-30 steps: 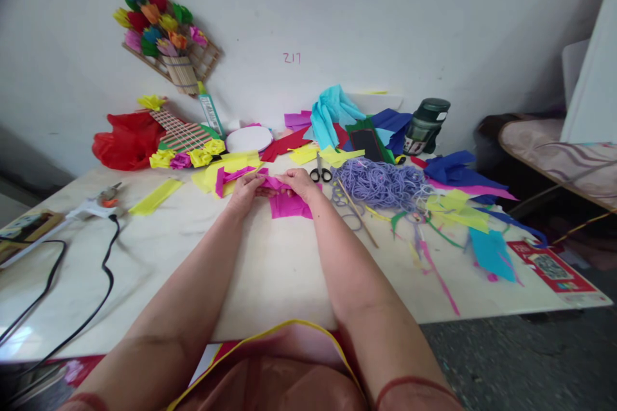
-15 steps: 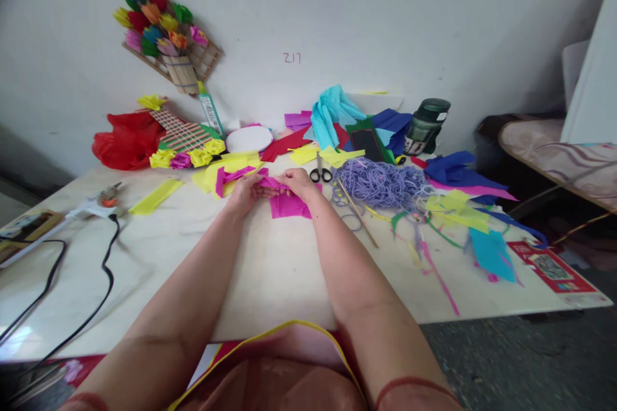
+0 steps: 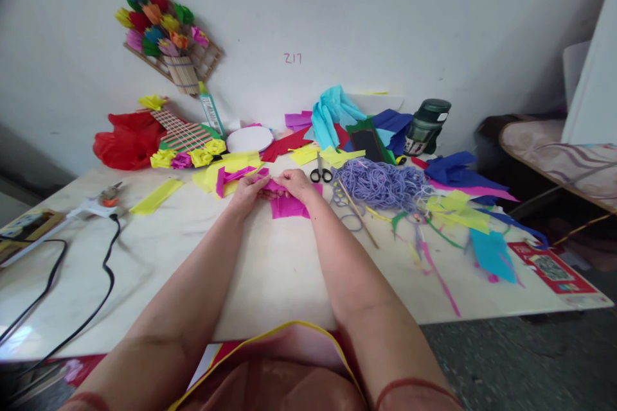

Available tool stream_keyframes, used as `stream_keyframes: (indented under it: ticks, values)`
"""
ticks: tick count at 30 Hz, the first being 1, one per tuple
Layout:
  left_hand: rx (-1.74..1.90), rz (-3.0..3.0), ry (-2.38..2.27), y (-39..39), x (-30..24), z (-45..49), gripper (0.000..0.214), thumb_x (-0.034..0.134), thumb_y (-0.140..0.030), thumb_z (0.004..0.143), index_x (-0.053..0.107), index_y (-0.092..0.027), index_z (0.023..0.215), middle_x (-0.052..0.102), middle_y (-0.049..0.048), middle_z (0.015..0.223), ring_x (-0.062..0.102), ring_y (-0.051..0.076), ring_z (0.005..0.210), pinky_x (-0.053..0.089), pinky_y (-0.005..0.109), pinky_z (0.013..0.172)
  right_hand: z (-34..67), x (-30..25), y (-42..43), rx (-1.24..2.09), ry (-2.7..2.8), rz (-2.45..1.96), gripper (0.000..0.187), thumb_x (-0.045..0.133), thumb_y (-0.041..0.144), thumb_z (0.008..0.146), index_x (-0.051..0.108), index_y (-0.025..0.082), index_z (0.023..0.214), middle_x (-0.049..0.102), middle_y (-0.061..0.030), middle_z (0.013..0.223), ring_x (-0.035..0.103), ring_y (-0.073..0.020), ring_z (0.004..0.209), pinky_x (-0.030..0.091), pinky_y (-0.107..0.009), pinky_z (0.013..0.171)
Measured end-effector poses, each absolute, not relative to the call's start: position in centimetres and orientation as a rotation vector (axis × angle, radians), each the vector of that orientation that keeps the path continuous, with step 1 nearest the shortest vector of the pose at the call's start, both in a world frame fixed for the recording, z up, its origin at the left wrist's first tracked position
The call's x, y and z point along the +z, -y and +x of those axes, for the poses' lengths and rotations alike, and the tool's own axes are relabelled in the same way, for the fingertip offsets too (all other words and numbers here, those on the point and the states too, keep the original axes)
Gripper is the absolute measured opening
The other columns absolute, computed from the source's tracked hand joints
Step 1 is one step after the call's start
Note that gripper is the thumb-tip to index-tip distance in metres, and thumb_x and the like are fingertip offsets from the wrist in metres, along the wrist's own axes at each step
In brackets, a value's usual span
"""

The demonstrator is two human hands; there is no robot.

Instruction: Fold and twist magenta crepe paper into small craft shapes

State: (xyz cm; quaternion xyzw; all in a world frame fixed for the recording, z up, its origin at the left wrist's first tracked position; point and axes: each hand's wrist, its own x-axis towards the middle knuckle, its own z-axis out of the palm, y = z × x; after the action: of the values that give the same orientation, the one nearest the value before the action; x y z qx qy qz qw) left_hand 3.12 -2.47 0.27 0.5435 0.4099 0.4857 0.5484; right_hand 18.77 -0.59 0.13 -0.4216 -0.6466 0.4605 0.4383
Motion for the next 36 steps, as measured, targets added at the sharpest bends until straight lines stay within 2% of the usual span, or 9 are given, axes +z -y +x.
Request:
stream_keyframes:
  ticks: [13,18,22,25,30,34,36]
  values:
    - [1.181,1.199,-1.026,2.1,0.2,3.1,0.021,0.055,-0.031,0.074,0.063,-0.011,0.074,0.065,0.0068,0.053,0.064,0.021,0.05,0.053,0.032,0.052,18.7,0.7,1.2,1.247,1.561,-1.04,0.027,0.064,0.032,0.076,0.052,0.016,0.058,0.054,0.0042,0.041,0.042,-0.0058,0.03,0.029,-0.017,0.033]
    - [1.197,1.18,-1.012,1.9,0.1,3.0,0.025,0.056,-0.036,0.076,0.063,-0.012,0.071,0.066,0.0074,0.054,0.064,0.021,0.052,0.053,0.032,0.053,18.6,0.6,1.0,1.249,1.561,-1.012,0.025,0.064,0.03,0.076,0.053,0.016,0.059,0.055,0.0038,0.041,0.043,-0.0063,0.03,0.03,-0.017,0.033]
    - [1.24,1.11,-0.988,1.5,-0.3,2.8,0.035,0.057,-0.046,0.077,0.064,-0.012,0.073,0.066,0.008,0.056,0.066,0.022,0.056,0.054,0.032,0.054,18.6,0.5,1.0,1.241,1.562,-1.013,0.027,0.064,0.033,0.075,0.053,0.015,0.058,0.055,0.0037,0.041,0.042,-0.0057,0.029,0.03,-0.017,0.033]
    - [1.242,1.149,-0.966,1.5,-0.4,2.7,0.037,0.064,-0.049,0.072,0.064,-0.012,0.074,0.066,0.0073,0.059,0.065,0.019,0.054,0.052,0.029,0.052,18.7,0.6,1.1,1.249,1.568,-1.018,0.028,0.065,0.035,0.074,0.054,0.015,0.058,0.054,0.0038,0.041,0.042,-0.0058,0.03,0.031,-0.018,0.034]
    - [1.176,1.271,-0.925,2.1,0.0,2.7,0.035,0.076,-0.041,0.061,0.064,-0.011,0.073,0.066,0.005,0.059,0.062,0.015,0.051,0.05,0.026,0.052,18.8,0.4,1.0,1.305,1.578,-0.955,0.034,0.067,0.045,0.072,0.056,0.015,0.059,0.059,0.0011,0.046,0.047,-0.0082,0.033,0.034,-0.019,0.035]
    - [1.249,1.262,-0.958,2.2,0.2,2.7,0.035,0.077,-0.041,0.059,0.063,-0.012,0.071,0.065,0.0035,0.056,0.058,0.013,0.047,0.049,0.025,0.05,19.3,0.3,0.7,1.409,1.437,-0.882,0.052,0.05,0.063,0.079,0.059,0.014,0.065,0.063,-0.0043,0.051,0.051,-0.0105,0.036,0.041,-0.022,0.039]
    - [1.281,1.252,-0.983,2.1,0.1,2.7,0.035,0.077,-0.042,0.059,0.062,-0.012,0.072,0.064,0.0029,0.055,0.058,0.013,0.047,0.049,0.025,0.05,19.5,0.3,0.6,1.466,1.373,-0.892,0.056,0.046,0.066,0.079,0.06,0.013,0.067,0.062,-0.0047,0.05,0.051,-0.0107,0.036,0.042,-0.023,0.039]
